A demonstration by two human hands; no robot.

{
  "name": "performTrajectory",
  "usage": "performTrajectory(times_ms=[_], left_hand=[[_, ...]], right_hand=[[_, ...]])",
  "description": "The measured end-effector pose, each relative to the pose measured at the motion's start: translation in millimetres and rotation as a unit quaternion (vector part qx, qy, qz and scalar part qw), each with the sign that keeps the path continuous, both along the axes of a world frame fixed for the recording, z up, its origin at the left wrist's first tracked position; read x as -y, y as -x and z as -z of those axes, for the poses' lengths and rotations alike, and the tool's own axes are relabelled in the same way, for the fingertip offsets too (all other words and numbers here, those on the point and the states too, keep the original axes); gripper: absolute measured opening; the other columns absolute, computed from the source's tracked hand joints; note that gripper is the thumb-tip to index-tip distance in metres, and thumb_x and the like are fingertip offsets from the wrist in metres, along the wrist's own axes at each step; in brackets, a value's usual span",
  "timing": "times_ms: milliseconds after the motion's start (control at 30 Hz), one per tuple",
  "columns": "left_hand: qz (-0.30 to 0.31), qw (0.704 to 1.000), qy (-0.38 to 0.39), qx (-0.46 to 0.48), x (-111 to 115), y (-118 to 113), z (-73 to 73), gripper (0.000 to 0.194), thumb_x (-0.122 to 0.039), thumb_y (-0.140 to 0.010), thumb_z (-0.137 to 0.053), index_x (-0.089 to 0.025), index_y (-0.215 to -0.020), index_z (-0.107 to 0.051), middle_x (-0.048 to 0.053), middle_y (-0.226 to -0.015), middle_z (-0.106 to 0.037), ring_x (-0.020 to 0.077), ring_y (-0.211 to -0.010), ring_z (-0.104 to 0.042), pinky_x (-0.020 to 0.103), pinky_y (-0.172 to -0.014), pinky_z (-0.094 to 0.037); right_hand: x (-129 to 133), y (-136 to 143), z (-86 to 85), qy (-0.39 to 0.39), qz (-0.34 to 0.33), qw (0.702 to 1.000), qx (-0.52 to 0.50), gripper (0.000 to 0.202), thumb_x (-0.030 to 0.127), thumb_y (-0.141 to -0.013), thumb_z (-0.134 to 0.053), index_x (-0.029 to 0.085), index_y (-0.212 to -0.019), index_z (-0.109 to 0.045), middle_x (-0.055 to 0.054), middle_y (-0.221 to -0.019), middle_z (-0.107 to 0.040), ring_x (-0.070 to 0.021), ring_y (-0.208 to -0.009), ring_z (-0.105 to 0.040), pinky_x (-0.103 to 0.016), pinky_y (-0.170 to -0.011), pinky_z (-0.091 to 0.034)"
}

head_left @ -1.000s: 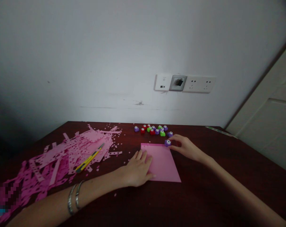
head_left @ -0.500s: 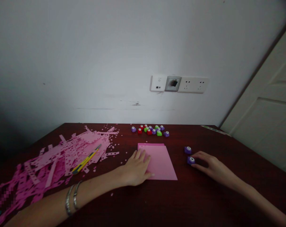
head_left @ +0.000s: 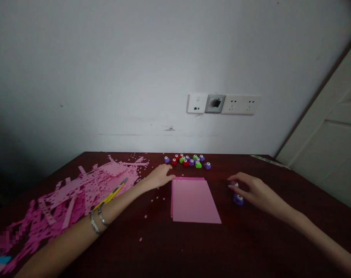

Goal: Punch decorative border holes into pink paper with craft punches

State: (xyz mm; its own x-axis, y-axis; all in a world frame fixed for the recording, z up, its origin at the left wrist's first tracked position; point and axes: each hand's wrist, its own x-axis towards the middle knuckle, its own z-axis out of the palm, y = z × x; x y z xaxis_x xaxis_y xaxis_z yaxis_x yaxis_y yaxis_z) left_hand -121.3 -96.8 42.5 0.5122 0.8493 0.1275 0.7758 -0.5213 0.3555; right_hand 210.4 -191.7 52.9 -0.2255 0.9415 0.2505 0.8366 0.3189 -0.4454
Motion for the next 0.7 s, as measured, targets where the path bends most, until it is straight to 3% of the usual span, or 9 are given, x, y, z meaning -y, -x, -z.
performTrajectory(times_ms=[100,233,433,567,700], left_hand=[[-0.042,0.998,0.006,0.035,-43,8,7.5,0.029,-0.028,-0.078,-0.052,-0.010,-0.097,-0.063,0.009,-0.087,-0.065,0.0181,-0.078,-0.059,0.026,-0.070,-0.042],[-0.038,0.997,0.008,0.061,-76,5,20.3,0.027,-0.027,-0.075,-0.057,-0.009,-0.093,-0.065,0.007,-0.077,-0.066,0.0160,-0.069,-0.057,0.024,-0.063,-0.040],[-0.012,0.997,-0.009,0.071,-86,-8,23.8,0.022,-0.026,-0.075,-0.055,-0.008,-0.083,-0.066,0.006,-0.070,-0.065,0.0153,-0.063,-0.055,0.024,-0.060,-0.038],[0.002,0.998,0.002,0.062,-87,-12,20.9,0.018,-0.021,-0.076,-0.054,-0.009,-0.079,-0.066,0.005,-0.069,-0.065,0.0148,-0.062,-0.054,0.024,-0.061,-0.039],[0.010,0.998,0.010,0.067,-91,-13,24.3,0.014,-0.018,-0.075,-0.055,-0.010,-0.077,-0.067,0.005,-0.069,-0.065,0.0149,-0.063,-0.054,0.024,-0.064,-0.040]], right_hand=[[-25,38,-7.6,0.013,-0.044,0.999,-0.007,0.029,0.041,-0.081,-0.050,0.020,-0.097,-0.062,-0.005,-0.075,-0.065,-0.0173,-0.064,-0.059,-0.027,-0.057,-0.043],[-71,92,2.7,0.011,-0.090,0.996,-0.007,0.021,0.028,-0.081,-0.051,0.016,-0.092,-0.063,-0.002,-0.063,-0.062,-0.0146,-0.055,-0.056,-0.024,-0.052,-0.038],[-124,139,25.1,0.041,-0.068,0.996,-0.040,0.013,0.016,-0.084,-0.047,0.013,-0.084,-0.059,-0.004,-0.063,-0.064,-0.0121,-0.049,-0.056,-0.021,-0.048,-0.038],[-140,148,33.7,0.112,-0.048,0.990,-0.070,0.019,0.014,-0.086,-0.042,0.014,-0.101,-0.055,-0.003,-0.060,-0.064,-0.0108,-0.038,-0.052,-0.020,-0.039,-0.037],[-150,149,42.3,0.130,-0.061,0.987,-0.076,0.024,0.015,-0.086,-0.042,0.014,-0.107,-0.054,-0.004,-0.057,-0.063,-0.0129,-0.040,-0.055,-0.020,-0.038,-0.040]])
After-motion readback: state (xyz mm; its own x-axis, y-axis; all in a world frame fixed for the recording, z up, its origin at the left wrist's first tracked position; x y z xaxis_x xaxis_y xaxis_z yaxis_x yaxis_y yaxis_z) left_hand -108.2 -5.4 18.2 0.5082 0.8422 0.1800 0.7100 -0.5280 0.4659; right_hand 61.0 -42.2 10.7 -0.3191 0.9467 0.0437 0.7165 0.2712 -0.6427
